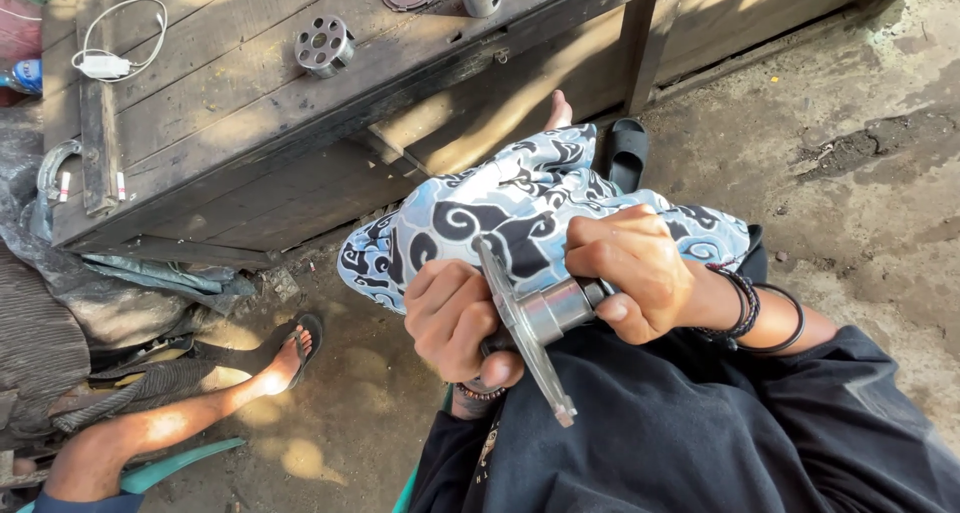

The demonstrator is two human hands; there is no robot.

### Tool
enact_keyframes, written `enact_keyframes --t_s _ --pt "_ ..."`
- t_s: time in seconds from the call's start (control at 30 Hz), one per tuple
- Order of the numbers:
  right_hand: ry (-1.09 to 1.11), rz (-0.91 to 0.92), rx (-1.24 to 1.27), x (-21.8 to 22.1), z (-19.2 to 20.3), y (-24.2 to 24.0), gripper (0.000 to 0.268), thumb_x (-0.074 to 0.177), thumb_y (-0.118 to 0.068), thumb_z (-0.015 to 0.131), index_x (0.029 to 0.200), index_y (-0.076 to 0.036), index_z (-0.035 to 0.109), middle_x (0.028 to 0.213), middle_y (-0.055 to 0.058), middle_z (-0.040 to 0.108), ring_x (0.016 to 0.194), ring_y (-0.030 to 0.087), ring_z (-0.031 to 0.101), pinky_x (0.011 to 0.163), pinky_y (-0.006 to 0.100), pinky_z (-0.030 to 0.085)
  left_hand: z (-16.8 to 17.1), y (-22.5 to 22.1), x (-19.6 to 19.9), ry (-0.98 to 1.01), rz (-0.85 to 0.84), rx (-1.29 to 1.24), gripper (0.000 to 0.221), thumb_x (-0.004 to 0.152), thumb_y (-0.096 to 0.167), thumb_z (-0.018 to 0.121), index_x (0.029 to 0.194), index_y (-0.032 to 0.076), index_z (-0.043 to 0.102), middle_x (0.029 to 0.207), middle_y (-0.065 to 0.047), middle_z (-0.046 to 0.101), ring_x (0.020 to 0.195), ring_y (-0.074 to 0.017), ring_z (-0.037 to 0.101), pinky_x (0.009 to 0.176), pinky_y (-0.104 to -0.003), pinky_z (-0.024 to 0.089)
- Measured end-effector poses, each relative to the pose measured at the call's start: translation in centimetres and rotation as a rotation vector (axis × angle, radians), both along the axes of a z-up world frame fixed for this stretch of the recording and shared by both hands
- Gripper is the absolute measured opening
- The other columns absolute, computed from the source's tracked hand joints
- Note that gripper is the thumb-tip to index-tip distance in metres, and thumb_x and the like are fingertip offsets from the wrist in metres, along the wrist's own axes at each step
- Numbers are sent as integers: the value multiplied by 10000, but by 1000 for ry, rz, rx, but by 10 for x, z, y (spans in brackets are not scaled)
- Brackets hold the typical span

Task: Inspecting and cleaning a motorcycle clutch hub assembly using a small tool.

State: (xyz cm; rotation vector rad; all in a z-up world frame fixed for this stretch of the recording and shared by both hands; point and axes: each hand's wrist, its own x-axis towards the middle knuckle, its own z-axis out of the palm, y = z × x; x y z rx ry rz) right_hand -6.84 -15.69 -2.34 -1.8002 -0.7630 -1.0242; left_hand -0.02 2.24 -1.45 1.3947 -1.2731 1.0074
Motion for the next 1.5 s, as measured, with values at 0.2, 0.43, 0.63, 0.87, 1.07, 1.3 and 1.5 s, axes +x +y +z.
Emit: enact_keyframes --t_s 0.2,0.43,0.63,0.87,1.07,1.3,1.5 --pt "66 68 112 3 0 -3 576 1055 -480 383 782 -27 608 649 46 466 401 141 390 359 254 401 4 -9 3 -46 28 2 625 1095 505 310 583 161 407 510 -11 385 409 -152 372 515 -296 436" --pt "19 2 96 2 1 -9 562 1017 -521 492 767 -28 597 632 51 538 406 139 415 385 237 431 -10 -15 8 56 75 -53 606 1093 453 270 581 172 431 515 23 401 417 -146 370 498 -268 419" --pt "-14 -90 27 5 -9 -16 596 1013 -574 476 746 -51 582 633 39 552 414 161 426 403 239 441 -7 -28 9 237 105 -47 601 1098 424 252 583 173 433 517 32 318 405 -158 332 467 -264 394" --pt "168 -153 157 10 -31 -6 669 1070 -558 188 691 -121 523 542 -17 428 369 197 364 382 250 413 6 -33 5 161 216 1 590 1114 426 260 593 187 401 539 40 233 429 -140 261 471 -227 378" --pt "412 4 205 2 -1 -11 592 1094 -495 256 688 -116 463 505 5 372 397 196 332 392 262 395 8 -29 9 113 272 52 599 1103 465 265 583 193 380 521 35 254 421 -149 291 482 -241 398" --pt "517 55 205 20 42 -30 605 1051 -569 330 853 -64 599 612 -9 444 566 78 431 525 242 437 81 -32 32 157 286 333 478 1091 384 332 743 122 527 587 -31 347 513 -271 490 548 -360 476" --pt "608 -129 5 30 61 -23 508 1012 -504 460 970 -4 535 812 20 456 673 122 372 617 283 320 89 -30 50 407 159 374 417 1109 283 338 762 58 388 647 -65 311 562 -234 304 559 -396 205"
